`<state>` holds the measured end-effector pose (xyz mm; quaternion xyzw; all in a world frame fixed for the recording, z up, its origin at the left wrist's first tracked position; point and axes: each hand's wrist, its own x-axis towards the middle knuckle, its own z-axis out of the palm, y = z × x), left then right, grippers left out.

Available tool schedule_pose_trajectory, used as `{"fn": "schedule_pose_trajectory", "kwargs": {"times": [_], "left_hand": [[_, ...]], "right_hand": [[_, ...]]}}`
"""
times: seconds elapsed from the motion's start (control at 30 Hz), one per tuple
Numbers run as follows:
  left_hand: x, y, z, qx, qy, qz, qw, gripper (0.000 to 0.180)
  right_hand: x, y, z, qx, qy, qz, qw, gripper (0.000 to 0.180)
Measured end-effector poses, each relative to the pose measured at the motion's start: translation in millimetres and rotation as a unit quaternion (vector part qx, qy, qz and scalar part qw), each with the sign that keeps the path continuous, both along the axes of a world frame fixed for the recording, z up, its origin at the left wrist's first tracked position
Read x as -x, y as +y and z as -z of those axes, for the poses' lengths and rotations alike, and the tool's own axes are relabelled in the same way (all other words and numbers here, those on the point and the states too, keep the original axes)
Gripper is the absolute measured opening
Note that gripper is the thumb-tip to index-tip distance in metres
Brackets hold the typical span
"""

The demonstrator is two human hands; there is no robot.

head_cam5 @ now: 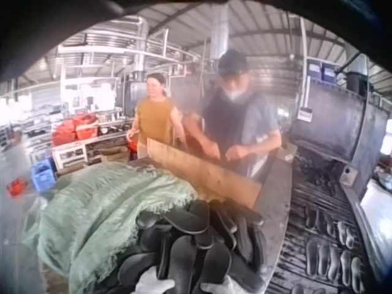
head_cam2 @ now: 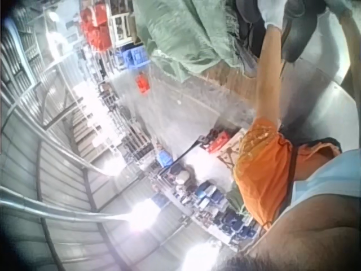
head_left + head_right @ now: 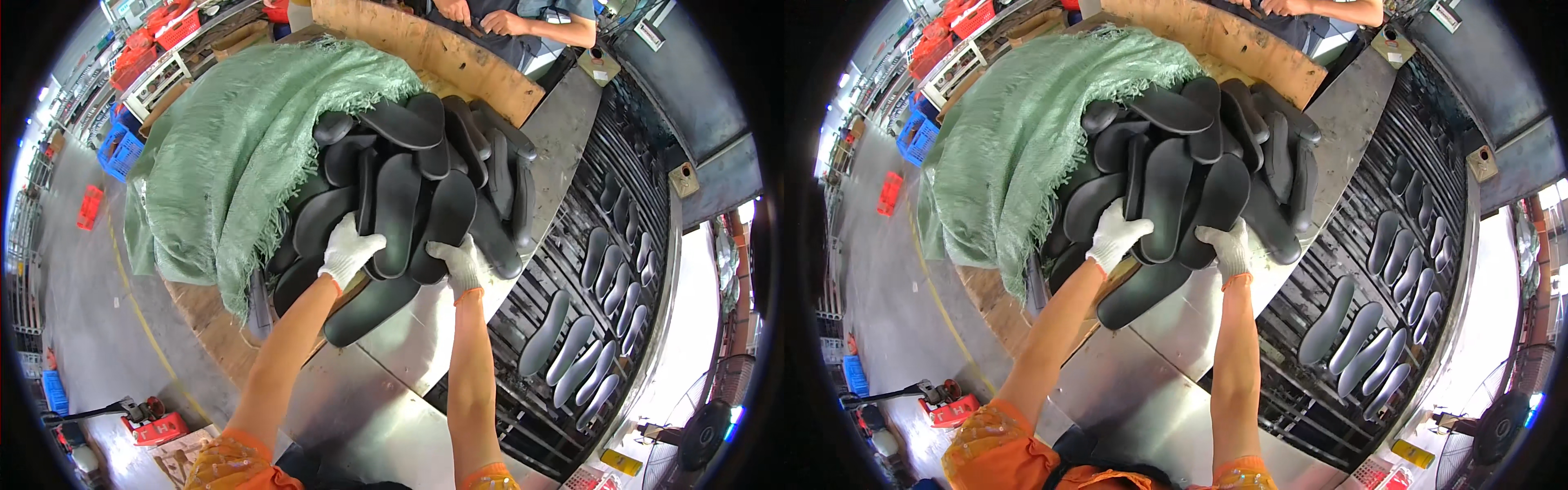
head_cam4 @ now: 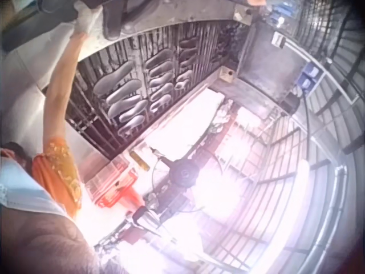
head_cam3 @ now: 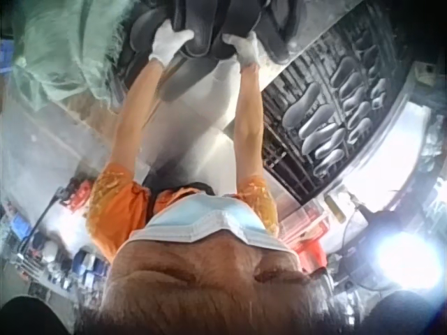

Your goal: The person picks black shoe soles from a large pile on a wooden table and places them onto a metal conveyor belt. The person handles the soles in pairs, arranging them in rows on the moving belt.

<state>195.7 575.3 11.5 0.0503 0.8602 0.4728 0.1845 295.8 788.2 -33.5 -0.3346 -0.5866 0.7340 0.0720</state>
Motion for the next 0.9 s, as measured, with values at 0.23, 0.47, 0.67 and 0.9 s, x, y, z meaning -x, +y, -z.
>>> {"fn": "schedule_pose_trajectory", "kwargs": {"times": [0.23,0.47,0.67,0.9], "left_hand": [[-45.2,-90.6,-22.7,-0.349,-0.278,0.006,0.895,0.055],[-64.9,-151.5,-11.3,-0.336,-0.237,-0.019,0.911,0.057],[-64.0,-158.3,14.9,-0.272,-0.167,-0.013,0.948,0.056],[-73.7,-152.6,26.9,-0.191,-0.107,0.003,0.976,0.060]], "right_hand": [[-104.4,-24.5,-39.5,0.111,0.064,0.080,0.989,0.042],[-148.5,-142.4,-43.6,0.302,0.084,0.185,0.931,0.042],[-77.3,-193.3,16.4,0.141,-0.004,0.233,0.962,0.058],[-102.6,-163.5,18.1,0.208,0.070,0.193,0.956,0.046]]}}
